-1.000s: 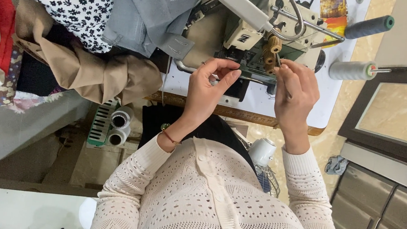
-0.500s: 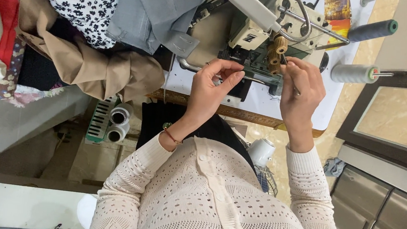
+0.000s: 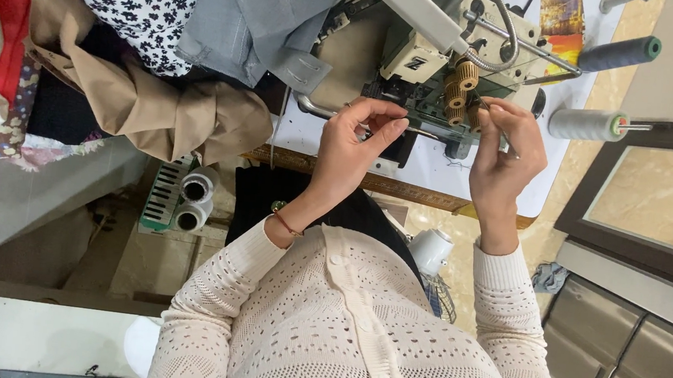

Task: The person threads a sewing machine by hand and with tweezers, pulling thread through various guides and tension disks on the machine body.

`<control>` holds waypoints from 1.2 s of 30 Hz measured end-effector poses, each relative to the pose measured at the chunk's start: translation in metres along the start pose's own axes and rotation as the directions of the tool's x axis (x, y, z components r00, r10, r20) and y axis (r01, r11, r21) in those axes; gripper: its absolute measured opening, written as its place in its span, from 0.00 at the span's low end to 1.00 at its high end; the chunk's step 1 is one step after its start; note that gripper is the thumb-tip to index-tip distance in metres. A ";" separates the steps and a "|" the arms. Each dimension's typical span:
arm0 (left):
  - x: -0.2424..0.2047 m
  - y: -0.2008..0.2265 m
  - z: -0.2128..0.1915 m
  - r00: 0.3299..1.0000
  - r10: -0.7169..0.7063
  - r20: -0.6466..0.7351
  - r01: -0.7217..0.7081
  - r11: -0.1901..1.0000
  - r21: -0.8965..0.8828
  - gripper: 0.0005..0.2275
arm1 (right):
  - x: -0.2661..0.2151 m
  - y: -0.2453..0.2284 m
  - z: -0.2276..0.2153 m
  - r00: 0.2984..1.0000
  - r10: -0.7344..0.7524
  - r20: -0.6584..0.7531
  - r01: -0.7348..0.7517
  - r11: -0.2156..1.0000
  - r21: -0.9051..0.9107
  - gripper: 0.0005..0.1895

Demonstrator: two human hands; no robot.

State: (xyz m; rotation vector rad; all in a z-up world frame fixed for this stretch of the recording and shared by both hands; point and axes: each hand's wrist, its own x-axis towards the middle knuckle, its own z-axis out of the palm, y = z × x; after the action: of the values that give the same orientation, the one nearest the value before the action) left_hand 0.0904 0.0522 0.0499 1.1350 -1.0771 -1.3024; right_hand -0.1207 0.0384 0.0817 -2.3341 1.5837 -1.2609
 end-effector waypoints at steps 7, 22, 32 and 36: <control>0.001 -0.001 0.000 1.000 -0.002 0.009 0.002 1.000 0.004 0.08 | 0.001 0.005 0.004 0.999 0.042 -0.011 -0.042 0.998 0.053 0.03; 0.000 -0.015 0.011 0.997 -0.050 0.066 0.059 0.986 -0.154 0.09 | 0.004 0.005 0.006 0.989 0.146 -0.024 -0.142 0.982 0.122 0.04; 0.012 0.000 0.047 0.883 -0.214 0.419 0.422 0.752 -0.507 0.34 | 0.002 0.015 0.008 0.983 0.184 -0.018 -0.174 0.955 0.240 0.06; 0.020 -0.004 0.054 0.893 -0.211 0.398 0.418 0.718 -0.557 0.35 | 0.001 0.021 0.010 0.973 0.229 -0.029 -0.211 0.933 0.291 0.07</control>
State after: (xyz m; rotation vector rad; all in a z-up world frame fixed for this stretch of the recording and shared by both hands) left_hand 0.0368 0.0315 0.0525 0.6149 -0.5605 -1.9847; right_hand -0.1303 0.0241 0.0656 -1.9043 1.5101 -1.4124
